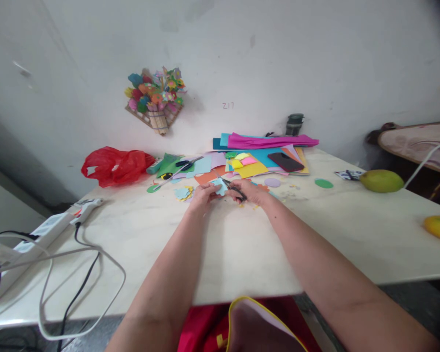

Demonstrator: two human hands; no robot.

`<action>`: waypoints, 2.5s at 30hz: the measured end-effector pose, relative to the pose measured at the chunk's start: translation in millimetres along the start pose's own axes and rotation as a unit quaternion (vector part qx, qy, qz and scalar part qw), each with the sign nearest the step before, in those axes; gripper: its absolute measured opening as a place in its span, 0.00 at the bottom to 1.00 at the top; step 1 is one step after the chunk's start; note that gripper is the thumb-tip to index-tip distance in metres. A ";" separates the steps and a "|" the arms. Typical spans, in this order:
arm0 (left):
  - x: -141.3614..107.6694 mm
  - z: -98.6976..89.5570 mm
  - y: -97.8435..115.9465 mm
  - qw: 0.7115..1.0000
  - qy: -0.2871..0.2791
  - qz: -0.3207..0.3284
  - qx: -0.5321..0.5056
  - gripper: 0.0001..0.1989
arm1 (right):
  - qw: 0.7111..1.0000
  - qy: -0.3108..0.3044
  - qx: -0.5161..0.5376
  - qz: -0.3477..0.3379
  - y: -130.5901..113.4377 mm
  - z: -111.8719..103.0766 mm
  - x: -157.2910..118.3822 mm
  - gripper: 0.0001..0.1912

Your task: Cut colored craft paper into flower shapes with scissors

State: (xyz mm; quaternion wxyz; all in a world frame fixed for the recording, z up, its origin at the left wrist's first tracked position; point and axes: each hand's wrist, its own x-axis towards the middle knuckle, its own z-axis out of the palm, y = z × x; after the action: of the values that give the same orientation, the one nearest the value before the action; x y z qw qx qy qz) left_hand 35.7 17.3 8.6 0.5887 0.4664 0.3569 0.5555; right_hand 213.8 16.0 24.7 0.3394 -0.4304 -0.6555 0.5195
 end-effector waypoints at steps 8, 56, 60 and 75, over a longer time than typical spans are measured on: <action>-0.1 1.2 0.9 1.000 0.009 0.002 0.005 0.19 | 1.000 0.002 0.021 0.005 -3.2 1.7 -1.3 0.14; -3.1 5.5 2.4 1.000 -0.002 -0.007 0.013 0.14 | 0.982 0.086 0.148 -0.082 -7.9 4.5 -3.5 0.20; 0.4 2.4 -0.9 1.000 -0.002 0.004 -0.010 0.15 | 0.985 0.070 0.142 -0.074 -8.7 8.1 -3.7 0.21; -0.7 4.3 2.0 1.000 -0.005 0.016 0.011 0.18 | 0.997 -0.029 0.061 -0.032 -1.3 -10.6 -5.3 0.18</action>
State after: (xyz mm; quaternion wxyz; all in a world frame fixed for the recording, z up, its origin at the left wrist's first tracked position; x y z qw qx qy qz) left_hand 39.0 15.8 11.7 0.5766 0.4813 0.3527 0.5581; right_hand 225.1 15.2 28.4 0.3621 -0.3722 -0.6454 0.5601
